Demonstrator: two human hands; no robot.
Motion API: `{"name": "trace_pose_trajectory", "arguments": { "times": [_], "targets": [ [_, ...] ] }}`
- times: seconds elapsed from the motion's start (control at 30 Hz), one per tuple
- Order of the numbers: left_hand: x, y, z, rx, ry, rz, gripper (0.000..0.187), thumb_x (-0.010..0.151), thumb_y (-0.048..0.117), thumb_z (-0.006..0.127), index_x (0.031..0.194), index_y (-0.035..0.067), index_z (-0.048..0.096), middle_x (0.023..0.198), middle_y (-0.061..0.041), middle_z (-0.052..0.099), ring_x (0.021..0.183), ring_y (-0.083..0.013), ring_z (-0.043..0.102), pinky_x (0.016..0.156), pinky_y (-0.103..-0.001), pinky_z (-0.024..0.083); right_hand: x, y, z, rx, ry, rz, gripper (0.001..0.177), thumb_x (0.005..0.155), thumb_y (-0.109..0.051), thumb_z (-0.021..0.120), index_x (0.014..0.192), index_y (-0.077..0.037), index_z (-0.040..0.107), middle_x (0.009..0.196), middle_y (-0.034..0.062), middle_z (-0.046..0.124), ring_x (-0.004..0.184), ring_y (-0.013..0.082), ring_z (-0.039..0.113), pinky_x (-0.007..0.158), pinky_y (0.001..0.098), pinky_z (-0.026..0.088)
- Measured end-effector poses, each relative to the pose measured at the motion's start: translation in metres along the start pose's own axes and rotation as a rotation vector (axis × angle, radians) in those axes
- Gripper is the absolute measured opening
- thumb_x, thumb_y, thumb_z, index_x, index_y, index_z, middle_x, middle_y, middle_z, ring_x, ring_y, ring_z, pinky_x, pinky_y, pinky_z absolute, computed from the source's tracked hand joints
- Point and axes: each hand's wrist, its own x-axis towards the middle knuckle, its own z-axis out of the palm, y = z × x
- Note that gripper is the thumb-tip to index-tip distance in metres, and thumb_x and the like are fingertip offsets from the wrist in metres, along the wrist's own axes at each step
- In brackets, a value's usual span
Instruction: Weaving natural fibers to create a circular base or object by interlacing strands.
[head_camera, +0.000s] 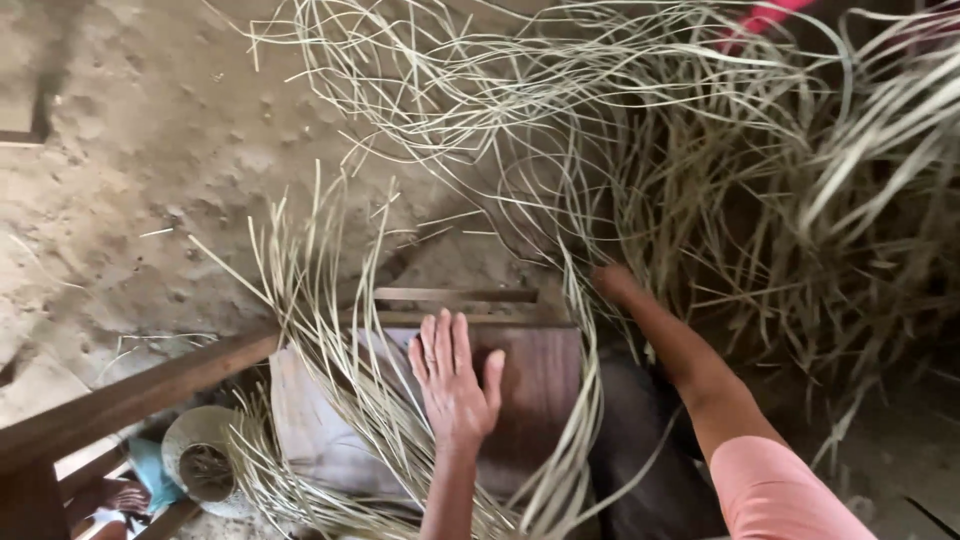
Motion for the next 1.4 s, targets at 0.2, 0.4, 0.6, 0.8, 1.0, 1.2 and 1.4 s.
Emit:
{"name": "trace_pose_trajectory", "arguments": {
  "times": [0.2, 0.4, 0.6, 0.8, 1.0, 1.2, 1.4],
  "targets": [
    [0.001, 0.003, -0.005, -0.036, -0.189, -0.092, 0.064, 0.087, 0.039, 0.051, 0.134, -0.004, 0.041, 0.143, -0.02, 0.038, 0.138, -0.0345, 0.027, 0.114, -0.051, 0.014, -0.024, -0.021, -0.002, -0.041, 0.082, 0.107, 0.043, 0.076, -0.027, 0.065, 0.115, -0.011, 0.062, 0.119, 0.0124, 0.061, 0.103, 0.0362, 0.058, 0.091, 0.0451, 0.047],
    [0.002, 0.003, -0.006, -0.096, -0.178, -0.094, 0.065, 0.085, 0.037, 0.056, 0.134, -0.003, 0.042, 0.143, -0.02, 0.038, 0.137, -0.0362, 0.029, 0.113, -0.053, 0.015, -0.058, -0.093, -0.082, 0.423, 0.019, 0.561, 0.033, 0.093, -0.028, 0.049, 0.112, -0.01, 0.069, 0.098, 0.0154, 0.07, 0.075, 0.0296, 0.063, 0.072, 0.0406, 0.05],
    [0.006, 0.005, -0.009, -0.107, -0.147, -0.103, 0.061, 0.085, 0.036, 0.056, 0.131, -0.002, 0.044, 0.141, -0.02, 0.04, 0.135, -0.0359, 0.031, 0.112, -0.053, 0.016, -0.094, -0.108, -0.137, 0.488, 0.385, 0.424, 0.023, 0.089, -0.01, 0.055, 0.111, -0.014, 0.05, 0.092, 0.0047, 0.064, 0.075, 0.0209, 0.059, 0.068, 0.0374, 0.045],
    [0.006, 0.006, -0.013, -0.112, -0.087, -0.081, 0.06, 0.085, 0.033, 0.058, 0.131, -0.003, 0.045, 0.139, -0.02, 0.043, 0.133, -0.0367, 0.035, 0.111, -0.052, 0.02, -0.136, -0.133, -0.207, 0.82, 0.341, 0.383, 0.027, 0.088, -0.008, 0.057, 0.11, 0.004, 0.065, 0.085, 0.012, 0.07, 0.076, 0.0174, 0.067, 0.069, 0.0277, 0.051],
    [0.002, 0.004, -0.009, -0.102, -0.091, -0.094, 0.058, 0.087, 0.037, 0.054, 0.13, -0.003, 0.047, 0.138, -0.019, 0.045, 0.134, -0.0349, 0.035, 0.112, -0.051, 0.019, -0.145, -0.101, -0.257, 1.021, 0.551, 0.227, 0.01, 0.097, -0.009, 0.052, 0.102, -0.003, 0.059, 0.084, 0.0059, 0.063, 0.072, 0.0147, 0.06, 0.072, 0.0268, 0.051],
    [-0.006, -0.004, 0.009, -0.059, 0.075, -0.007, 0.055, 0.09, 0.04, 0.056, 0.129, 0.001, 0.051, 0.132, -0.019, 0.05, 0.13, -0.0341, 0.042, 0.11, -0.052, 0.022, -0.202, -0.157, -0.391, 0.936, 0.744, 0.121, 0.02, 0.098, -0.02, 0.059, 0.081, -0.011, 0.06, 0.053, 0.0062, 0.056, 0.045, 0.0145, 0.051, 0.052, 0.0221, 0.04],
    [-0.011, -0.015, 0.027, -0.042, 0.04, -0.027, 0.054, 0.091, 0.039, 0.056, 0.133, 0.006, 0.049, 0.137, -0.015, 0.048, 0.133, -0.0316, 0.038, 0.111, -0.052, 0.02, -0.292, -0.234, -0.506, 1.457, 0.882, 0.115, 0.006, 0.095, -0.011, 0.057, 0.09, -0.013, 0.057, 0.074, 0.0007, 0.056, 0.07, 0.0142, 0.065, 0.051, 0.0268, 0.055]
  ]
}}
